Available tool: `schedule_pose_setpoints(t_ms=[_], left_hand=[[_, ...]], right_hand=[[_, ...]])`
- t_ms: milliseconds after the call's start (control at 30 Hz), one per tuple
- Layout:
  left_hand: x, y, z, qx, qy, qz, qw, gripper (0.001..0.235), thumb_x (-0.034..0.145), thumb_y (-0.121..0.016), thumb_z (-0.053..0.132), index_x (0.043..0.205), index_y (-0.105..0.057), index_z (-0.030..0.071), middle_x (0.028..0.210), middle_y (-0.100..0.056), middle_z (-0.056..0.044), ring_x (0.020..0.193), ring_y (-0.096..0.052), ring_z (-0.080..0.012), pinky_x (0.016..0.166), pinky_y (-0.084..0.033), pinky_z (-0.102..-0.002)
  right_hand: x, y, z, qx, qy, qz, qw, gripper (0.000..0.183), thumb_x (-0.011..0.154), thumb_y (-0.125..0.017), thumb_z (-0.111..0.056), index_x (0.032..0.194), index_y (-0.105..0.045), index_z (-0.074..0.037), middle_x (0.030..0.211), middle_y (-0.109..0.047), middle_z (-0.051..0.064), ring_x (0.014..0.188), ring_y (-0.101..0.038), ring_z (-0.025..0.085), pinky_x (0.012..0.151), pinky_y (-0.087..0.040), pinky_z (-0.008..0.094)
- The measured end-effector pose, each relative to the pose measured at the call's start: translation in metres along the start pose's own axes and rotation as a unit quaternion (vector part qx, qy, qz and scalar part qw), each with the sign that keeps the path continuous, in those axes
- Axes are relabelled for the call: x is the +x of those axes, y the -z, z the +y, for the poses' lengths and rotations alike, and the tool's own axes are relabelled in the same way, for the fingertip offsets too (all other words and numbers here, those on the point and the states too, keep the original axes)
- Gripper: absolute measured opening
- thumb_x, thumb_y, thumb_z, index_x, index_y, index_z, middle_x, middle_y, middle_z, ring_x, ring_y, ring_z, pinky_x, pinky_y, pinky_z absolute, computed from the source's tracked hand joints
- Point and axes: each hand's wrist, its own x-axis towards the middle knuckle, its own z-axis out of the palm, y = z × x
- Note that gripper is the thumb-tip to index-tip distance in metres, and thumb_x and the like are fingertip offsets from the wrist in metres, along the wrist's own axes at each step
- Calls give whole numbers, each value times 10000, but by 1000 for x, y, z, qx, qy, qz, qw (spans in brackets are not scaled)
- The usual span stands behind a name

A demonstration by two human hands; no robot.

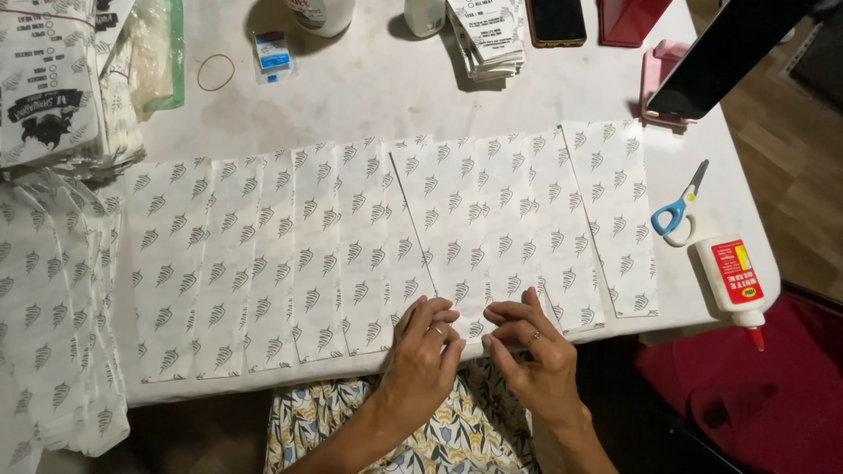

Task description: Applying glue to paper packaging components and stacking them for assembly.

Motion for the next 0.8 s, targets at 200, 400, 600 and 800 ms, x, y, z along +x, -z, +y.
schedule_pose_setpoints(t_ms=[200,400,600,800], left_hand=[[-1,-1,2,-10,43,-6,999,279,895,-722,25,1159,-654,-30,1222,-596,-153,1169,-609,-277,1088,-524,-390],[-1,4,8,-60,107,-34,992,234,878,-600,-134,1063,-646,2,1255,-589,-131,1200,-641,-249,1040,-611,-299],[1,-17,6,72,36,62,995,415,808,-881,275,1077,-680,31,1167,-626,-106,1143,-567,-287,991,-455,-426],[-1,-5,6,40,31,2,999,276,867,-740,-11,1137,-684,-19,1210,-607,-128,1171,-583,-280,1026,-488,-415]], right_hand=[[3,-10,-11,-56,11,15,998,288,808,-839,-131,980,-642,-11,1071,-723,159,1016,-709,223,1252,-335,539],[-1,-3,-5,-29,4,0,1000,157,856,-754,7,984,-671,-30,1056,-765,147,1035,-746,239,1238,-376,550],[-1,-2,-6,-30,9,-3,999,226,846,-727,76,1040,-670,-25,1114,-751,156,1072,-735,242,1246,-376,531],[4,-2,-15,-40,-11,2,999,134,876,-705,-6,1008,-685,-20,1114,-749,150,1031,-738,205,1265,-340,502]])
